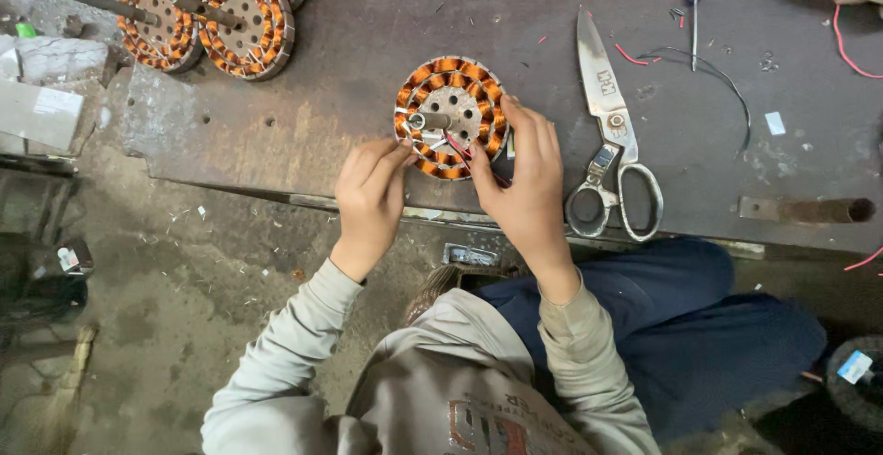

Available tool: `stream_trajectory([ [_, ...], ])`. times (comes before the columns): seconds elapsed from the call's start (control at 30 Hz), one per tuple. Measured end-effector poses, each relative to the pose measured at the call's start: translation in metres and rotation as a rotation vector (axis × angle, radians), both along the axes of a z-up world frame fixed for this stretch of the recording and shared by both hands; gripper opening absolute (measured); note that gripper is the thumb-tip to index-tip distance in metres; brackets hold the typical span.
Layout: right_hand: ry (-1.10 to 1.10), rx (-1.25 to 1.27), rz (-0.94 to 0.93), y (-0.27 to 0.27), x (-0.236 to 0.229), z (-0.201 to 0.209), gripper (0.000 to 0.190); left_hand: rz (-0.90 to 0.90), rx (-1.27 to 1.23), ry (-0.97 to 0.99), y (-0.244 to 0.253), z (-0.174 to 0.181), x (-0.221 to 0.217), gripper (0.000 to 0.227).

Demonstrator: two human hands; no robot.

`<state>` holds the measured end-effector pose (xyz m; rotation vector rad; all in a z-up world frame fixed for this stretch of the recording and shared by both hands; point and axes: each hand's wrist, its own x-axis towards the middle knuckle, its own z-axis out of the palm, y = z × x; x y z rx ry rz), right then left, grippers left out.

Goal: The person sits at a workbench and wires a motor stator by inserting white plastic sleeves over copper coil ends, twisting wires together, and trimming excess wire with shears. The person repeats this process for multiple coil pairs on the stator.

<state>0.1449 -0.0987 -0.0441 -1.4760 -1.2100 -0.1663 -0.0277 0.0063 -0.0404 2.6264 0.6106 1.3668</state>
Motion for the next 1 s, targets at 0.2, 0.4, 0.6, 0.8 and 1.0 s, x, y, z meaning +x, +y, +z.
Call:
stream_trajectory([
  [0.2,-0.021,0.036,0.017,0.001,0.003,0.0,0.05,-0.046,0.018,0.072,0.002,0.02,-0.002,0.021],
  [0.4,0.004,0.046,0.008,0.001,0.005,0.0,0.049,-0.037,0.012,0.15,-0.016,0.045,0.01,0.014],
  [0.6,-0.07,0.085,0.012,0.001,0.006,-0.004,0.051,0.051,-0.02,0.254,-0.018,0.046,0.029,0.005],
  [0.8,-0.03,0.075,0.031,0.001,0.006,-0.002,0.052,-0.023,0.108,0.396,0.002,0.046,0.033,0.01],
  [1.0,-0.043,0.067,0.024,0.001,0.007,-0.003,0.051,-0.191,0.071,0.271,0.011,0.046,0.031,0.02],
])
